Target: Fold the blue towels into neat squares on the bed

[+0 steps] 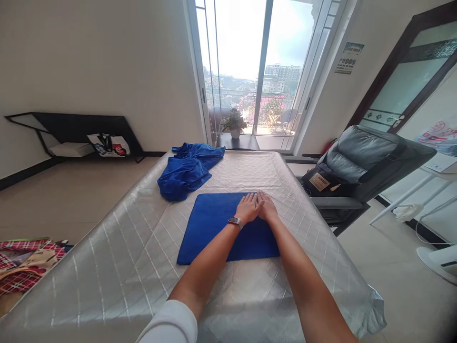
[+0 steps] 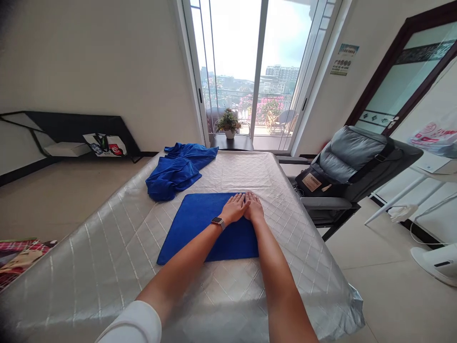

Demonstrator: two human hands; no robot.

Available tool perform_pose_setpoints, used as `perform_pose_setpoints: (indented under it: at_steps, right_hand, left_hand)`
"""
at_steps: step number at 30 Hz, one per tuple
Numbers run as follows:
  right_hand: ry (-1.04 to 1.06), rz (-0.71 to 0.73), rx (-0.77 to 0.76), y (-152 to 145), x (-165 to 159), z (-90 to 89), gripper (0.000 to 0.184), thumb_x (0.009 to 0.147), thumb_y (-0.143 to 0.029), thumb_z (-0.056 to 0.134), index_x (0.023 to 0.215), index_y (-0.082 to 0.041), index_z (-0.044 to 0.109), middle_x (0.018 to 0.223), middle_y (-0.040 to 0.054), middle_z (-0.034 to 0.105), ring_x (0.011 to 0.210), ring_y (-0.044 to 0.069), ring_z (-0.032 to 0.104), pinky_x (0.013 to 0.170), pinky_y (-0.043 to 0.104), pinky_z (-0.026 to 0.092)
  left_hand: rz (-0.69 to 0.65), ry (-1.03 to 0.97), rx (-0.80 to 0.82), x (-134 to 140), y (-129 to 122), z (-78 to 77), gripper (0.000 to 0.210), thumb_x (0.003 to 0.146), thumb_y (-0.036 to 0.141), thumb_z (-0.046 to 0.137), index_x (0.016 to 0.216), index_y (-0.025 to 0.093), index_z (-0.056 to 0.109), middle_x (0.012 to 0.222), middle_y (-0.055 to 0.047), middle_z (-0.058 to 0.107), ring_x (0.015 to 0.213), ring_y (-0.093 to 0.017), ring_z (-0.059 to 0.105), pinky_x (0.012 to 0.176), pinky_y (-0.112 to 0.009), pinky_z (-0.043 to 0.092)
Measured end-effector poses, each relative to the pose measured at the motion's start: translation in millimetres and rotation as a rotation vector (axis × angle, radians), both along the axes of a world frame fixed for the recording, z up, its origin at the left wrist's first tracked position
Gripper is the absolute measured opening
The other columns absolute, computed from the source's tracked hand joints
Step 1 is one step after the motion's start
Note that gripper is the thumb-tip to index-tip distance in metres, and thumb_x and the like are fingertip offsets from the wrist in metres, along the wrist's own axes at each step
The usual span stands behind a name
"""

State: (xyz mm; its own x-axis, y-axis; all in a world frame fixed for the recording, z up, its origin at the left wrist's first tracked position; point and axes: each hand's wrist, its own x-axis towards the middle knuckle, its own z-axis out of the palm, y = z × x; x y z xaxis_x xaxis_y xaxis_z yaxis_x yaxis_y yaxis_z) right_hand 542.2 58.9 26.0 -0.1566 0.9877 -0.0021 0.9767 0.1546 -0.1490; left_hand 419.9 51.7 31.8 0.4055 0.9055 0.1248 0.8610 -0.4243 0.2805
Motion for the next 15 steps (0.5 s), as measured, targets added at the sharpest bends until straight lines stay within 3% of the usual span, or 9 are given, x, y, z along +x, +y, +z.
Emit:
perform_pose_setpoints:
  at_steps: [2,9,12,15]
  right_hand:
    - [0.019,-0.021,0.009,0.5,-1.6,0.7,0.067,0.105,-0.041,0.020,0.162,-0.005,0.022,0.170,0.0107,0.018,0.157,0.020,0.014,0.126,0.034,0.011]
    - [0.036,-0.044,-0.017,1.8,-5.8,5.2,0.068,0.106,-0.044,0.017,0.162,-0.006,0.020,0.170,0.0107,0.017,0.157,0.019,0.013,0.126,0.035,0.010]
    - [0.031,-0.046,-0.025,0.6,-7.4,7.6,0.068,0.106,-0.043,0.018,0.162,-0.005,0.021,0.170,0.0109,0.017,0.157,0.020,0.014,0.126,0.035,0.011]
    - [0.000,-0.064,0.034,-4.5,-9.8,11.0,0.066,0.105,-0.038,0.022,0.161,-0.003,0.023,0.169,0.0128,0.018,0.157,0.022,0.016,0.127,0.038,0.008]
  left_hand:
    - [0.053,0.013,-0.018,-23.6,1.1,-4.9,0.079,0.103,0.062,0.009,0.158,0.012,0.035,0.165,-0.014,0.032,0.155,-0.027,0.024,0.127,-0.045,0.016]
    - [0.302,0.144,-0.031,-163.2,-5.6,-9.6,0.087,0.099,0.069,0.009,0.161,0.011,0.029,0.168,-0.016,0.025,0.156,-0.030,0.018,0.127,-0.049,0.012]
    - [0.326,0.178,-0.055,-186.1,-11.2,-8.6,0.089,0.098,0.071,0.009,0.162,0.012,0.025,0.169,-0.015,0.021,0.157,-0.031,0.016,0.127,-0.049,0.011]
    - [0.345,0.188,-0.046,-184.6,-14.1,-6.7,0.087,0.099,0.070,0.009,0.162,0.013,0.024,0.169,-0.014,0.021,0.157,-0.030,0.016,0.127,-0.051,0.010]
